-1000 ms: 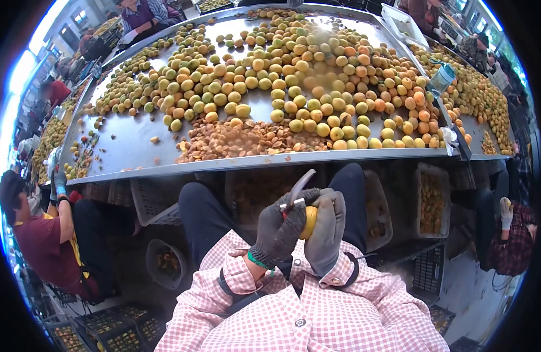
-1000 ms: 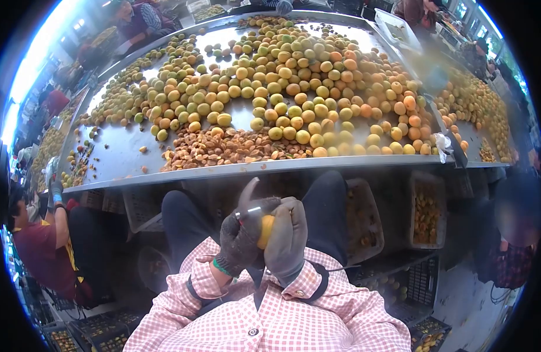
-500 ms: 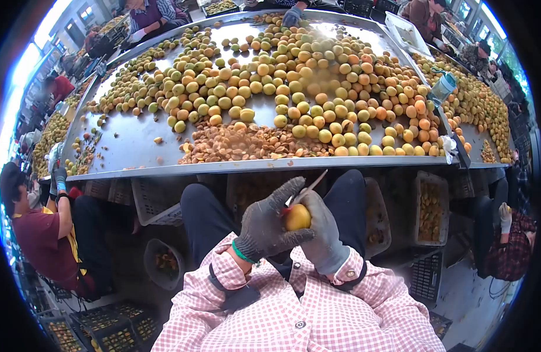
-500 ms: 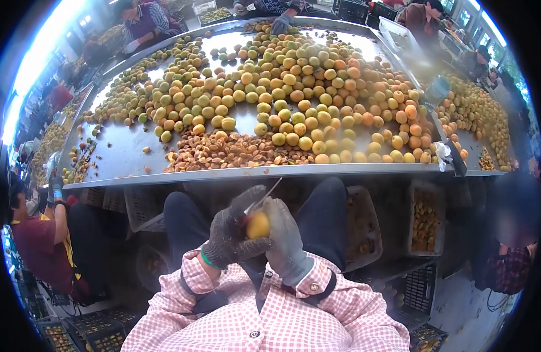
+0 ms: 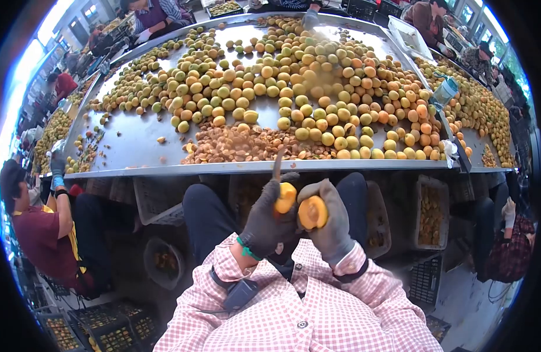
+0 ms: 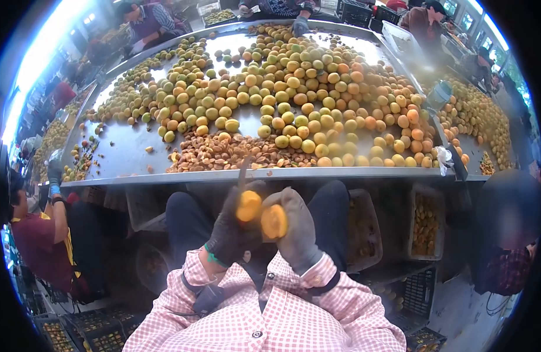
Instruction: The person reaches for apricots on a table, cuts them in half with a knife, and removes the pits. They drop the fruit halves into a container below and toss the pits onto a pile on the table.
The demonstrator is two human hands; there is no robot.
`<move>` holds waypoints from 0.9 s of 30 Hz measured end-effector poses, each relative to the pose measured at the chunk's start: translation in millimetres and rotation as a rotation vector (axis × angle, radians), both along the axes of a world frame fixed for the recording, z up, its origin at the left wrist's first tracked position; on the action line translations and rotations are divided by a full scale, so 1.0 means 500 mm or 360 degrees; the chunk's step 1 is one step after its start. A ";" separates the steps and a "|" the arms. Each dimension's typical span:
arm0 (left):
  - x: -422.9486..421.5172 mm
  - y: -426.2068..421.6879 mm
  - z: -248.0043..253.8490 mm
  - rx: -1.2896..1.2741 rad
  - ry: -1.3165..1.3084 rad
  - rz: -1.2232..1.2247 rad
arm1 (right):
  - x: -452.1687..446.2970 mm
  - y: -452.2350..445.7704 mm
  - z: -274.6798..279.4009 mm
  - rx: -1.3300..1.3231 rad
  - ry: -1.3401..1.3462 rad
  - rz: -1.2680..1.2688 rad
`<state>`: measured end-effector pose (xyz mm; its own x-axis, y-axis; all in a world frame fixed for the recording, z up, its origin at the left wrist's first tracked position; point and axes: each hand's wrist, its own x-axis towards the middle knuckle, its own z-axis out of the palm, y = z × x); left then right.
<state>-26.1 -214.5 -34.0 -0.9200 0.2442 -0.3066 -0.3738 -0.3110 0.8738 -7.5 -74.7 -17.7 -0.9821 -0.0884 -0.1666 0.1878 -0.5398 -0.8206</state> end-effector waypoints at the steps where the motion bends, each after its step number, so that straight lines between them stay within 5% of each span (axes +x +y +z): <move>1: -0.014 -0.012 -0.023 0.0664 -0.0120 -0.0277 | -0.010 0.014 -0.019 -0.0235 -0.0022 0.0092; 3: -0.034 -0.036 -0.055 0.1998 -0.0390 -0.0826 | -0.014 0.031 -0.029 -0.0461 -0.0046 0.0172; 4: -0.036 -0.046 -0.048 0.2002 -0.0394 -0.0832 | -0.011 0.034 -0.019 -0.0571 -0.0207 0.0227; 7: -0.031 -0.063 -0.021 0.1055 -0.0399 -0.0002 | -0.013 0.035 -0.025 -0.0643 -0.0391 0.0296; 14: -0.044 -0.084 -0.049 0.1219 -0.0354 -0.0140 | -0.042 0.030 -0.090 -0.0405 -0.0535 0.0138; 16: -0.042 -0.080 -0.059 0.0598 -0.0214 0.0029 | -0.041 0.026 -0.085 -0.0281 -0.0615 0.0072; 17: -0.072 -0.071 -0.101 -0.0230 0.0295 0.0178 | -0.038 0.028 -0.084 -0.0111 -0.0594 0.0049; 18: -0.075 -0.085 -0.135 -0.0231 0.0296 0.0184 | -0.037 0.032 -0.084 0.0059 -0.0570 0.0025; 20: -0.078 -0.095 -0.095 -0.1848 0.0964 0.0020 | -0.034 0.041 -0.085 0.0089 -0.0563 0.0038; 24: -0.089 -0.103 -0.051 -0.1719 0.0911 0.0161 | -0.029 0.057 -0.087 0.0027 -0.0509 0.0000; 26: -0.089 -0.096 -0.043 -0.1314 0.1023 0.0304 | -0.026 0.058 -0.084 -0.0016 -0.0502 -0.0035; 27: -0.081 -0.091 -0.034 -0.0625 0.0640 0.0276 | -0.024 0.056 -0.082 -0.0030 -0.0533 0.0110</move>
